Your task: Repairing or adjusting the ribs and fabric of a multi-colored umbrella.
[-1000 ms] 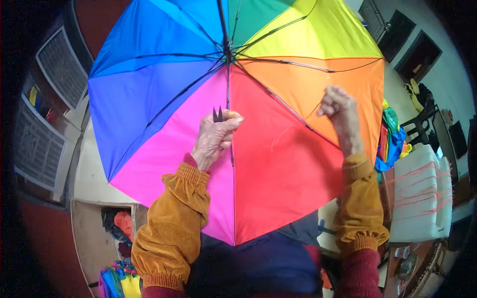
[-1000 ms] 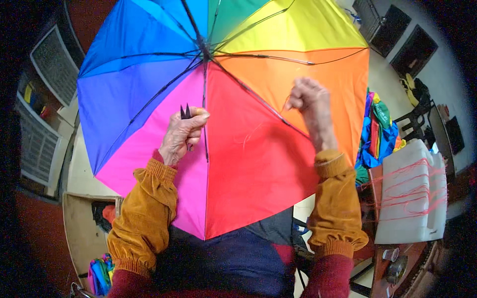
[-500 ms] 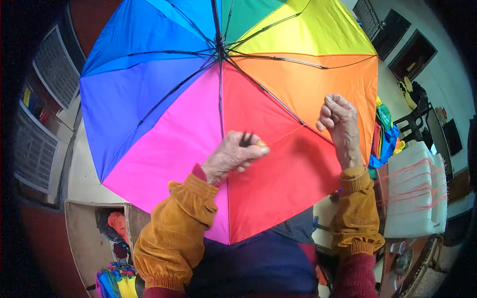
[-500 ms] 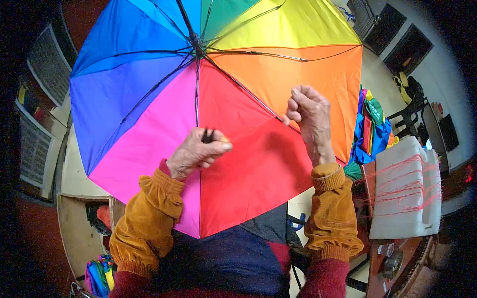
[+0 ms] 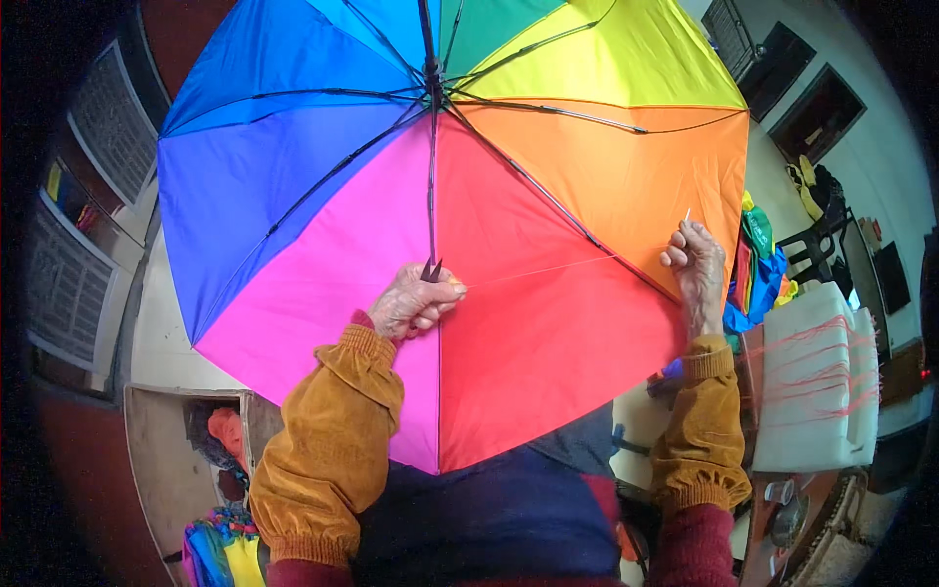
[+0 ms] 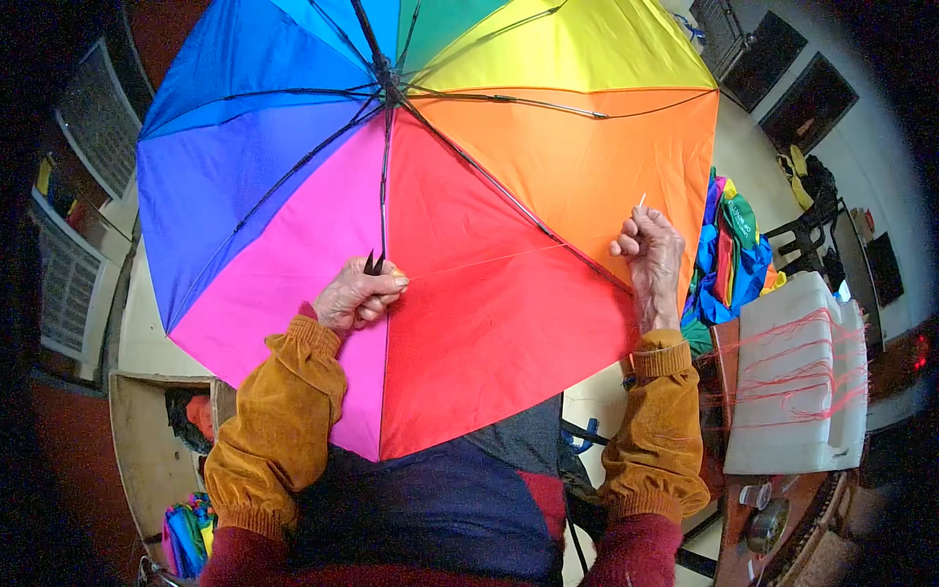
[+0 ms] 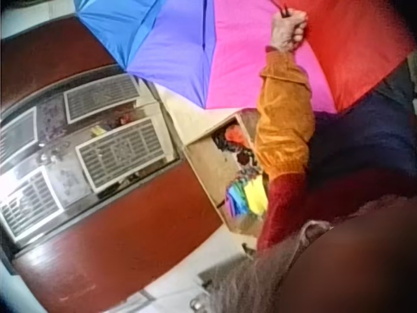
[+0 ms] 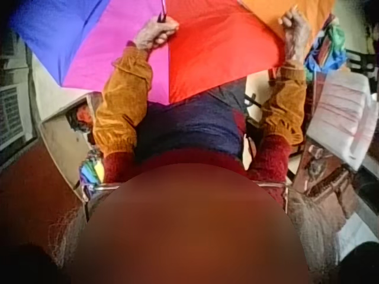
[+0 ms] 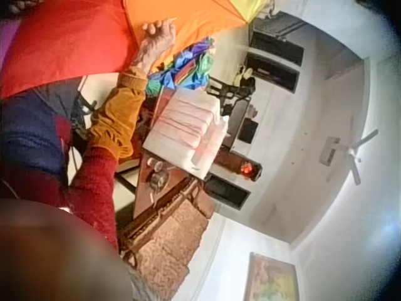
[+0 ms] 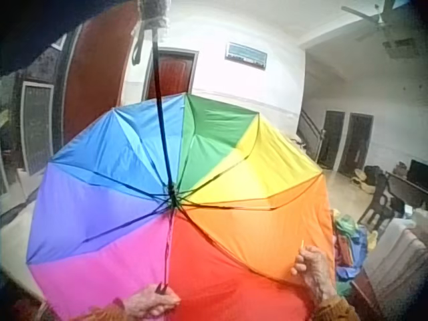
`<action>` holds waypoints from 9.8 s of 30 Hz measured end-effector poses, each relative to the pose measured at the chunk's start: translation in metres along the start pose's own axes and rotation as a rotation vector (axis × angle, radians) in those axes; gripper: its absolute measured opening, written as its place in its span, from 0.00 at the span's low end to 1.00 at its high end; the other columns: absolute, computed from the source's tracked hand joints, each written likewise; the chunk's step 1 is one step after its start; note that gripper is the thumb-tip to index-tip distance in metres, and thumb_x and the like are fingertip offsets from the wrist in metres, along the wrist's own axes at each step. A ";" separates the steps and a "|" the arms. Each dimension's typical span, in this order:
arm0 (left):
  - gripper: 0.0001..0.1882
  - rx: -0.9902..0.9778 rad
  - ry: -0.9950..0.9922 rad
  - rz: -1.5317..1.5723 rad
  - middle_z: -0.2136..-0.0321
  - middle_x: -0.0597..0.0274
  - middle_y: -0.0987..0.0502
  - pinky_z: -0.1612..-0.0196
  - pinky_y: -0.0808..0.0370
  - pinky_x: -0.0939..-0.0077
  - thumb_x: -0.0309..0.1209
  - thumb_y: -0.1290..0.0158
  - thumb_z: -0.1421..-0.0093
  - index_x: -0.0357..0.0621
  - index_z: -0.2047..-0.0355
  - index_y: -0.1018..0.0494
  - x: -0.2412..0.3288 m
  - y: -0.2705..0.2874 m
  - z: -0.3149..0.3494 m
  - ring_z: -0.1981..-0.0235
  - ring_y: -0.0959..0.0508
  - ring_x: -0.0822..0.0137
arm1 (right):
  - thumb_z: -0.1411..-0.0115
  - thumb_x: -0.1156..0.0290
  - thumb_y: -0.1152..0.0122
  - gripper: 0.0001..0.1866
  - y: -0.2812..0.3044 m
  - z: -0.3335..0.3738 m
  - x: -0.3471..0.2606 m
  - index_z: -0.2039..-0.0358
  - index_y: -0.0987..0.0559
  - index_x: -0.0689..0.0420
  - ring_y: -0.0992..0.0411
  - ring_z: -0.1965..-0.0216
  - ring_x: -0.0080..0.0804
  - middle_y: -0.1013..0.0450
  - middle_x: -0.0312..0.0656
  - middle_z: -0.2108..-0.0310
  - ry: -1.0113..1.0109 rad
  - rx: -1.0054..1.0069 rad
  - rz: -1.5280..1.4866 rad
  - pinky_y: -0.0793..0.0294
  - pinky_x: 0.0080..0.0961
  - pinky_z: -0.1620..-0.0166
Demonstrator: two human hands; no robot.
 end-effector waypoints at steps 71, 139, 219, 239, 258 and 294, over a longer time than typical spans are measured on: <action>0.06 0.507 -0.304 -0.446 0.86 0.71 0.33 0.80 0.42 0.86 0.23 0.53 0.53 0.38 0.85 0.31 0.090 0.038 0.181 0.84 0.37 0.82 | 0.39 0.73 0.52 0.07 -0.070 0.013 0.001 0.72 0.31 0.62 0.40 0.89 0.17 0.29 0.42 0.78 0.416 0.046 0.372 0.38 0.14 0.84; 0.07 0.829 -0.614 0.211 0.88 0.73 0.40 0.90 0.50 0.88 0.32 0.52 0.45 0.43 0.75 0.34 0.041 0.195 0.294 0.91 0.45 0.83 | 0.46 0.73 0.49 0.06 -0.156 0.012 0.010 0.74 0.31 0.63 0.32 0.75 0.51 0.33 0.54 0.78 0.679 -0.452 1.265 0.34 0.38 0.71; 0.03 0.319 -0.143 -0.549 0.85 0.69 0.30 0.86 0.41 0.82 0.26 0.47 0.50 0.42 0.77 0.29 -0.012 0.041 0.004 0.88 0.36 0.78 | 0.45 0.75 0.48 0.05 -0.196 0.072 0.163 0.77 0.29 0.60 0.41 0.89 0.18 0.32 0.36 0.83 -0.521 -0.658 0.372 0.45 0.14 0.86; 0.04 0.153 -0.024 0.072 0.89 0.78 0.45 0.91 0.53 0.87 0.28 0.48 0.43 0.42 0.71 0.32 0.005 0.019 0.034 0.92 0.49 0.85 | 0.46 0.76 0.48 0.05 -0.195 0.068 0.152 0.78 0.32 0.56 0.49 0.89 0.15 0.40 0.31 0.85 -0.573 -0.588 0.204 0.48 0.13 0.85; 0.05 -0.032 -0.226 0.158 0.75 0.67 0.25 0.89 0.49 0.90 0.31 0.52 0.40 0.43 0.69 0.30 0.039 -0.007 0.051 0.91 0.46 0.85 | 0.39 0.59 0.50 0.16 -0.216 0.089 0.151 0.67 0.24 0.60 0.33 0.81 0.17 0.30 0.34 0.81 -0.509 -0.704 -0.009 0.35 0.13 0.81; 0.07 0.107 0.117 -0.254 0.85 0.71 0.34 0.90 0.48 0.87 0.31 0.49 0.42 0.46 0.63 0.28 0.006 0.009 0.041 0.90 0.43 0.82 | 0.47 0.72 0.40 0.06 -0.187 0.062 0.147 0.74 0.25 0.61 0.37 0.83 0.19 0.30 0.36 0.80 -0.330 -0.438 0.008 0.37 0.15 0.77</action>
Point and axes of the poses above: each hand's wrist, its own z-axis away from the middle knuckle, its own y-axis out of the back of the hand, x = y × z, the point moved 9 cm from there along -z, towards the middle knuckle
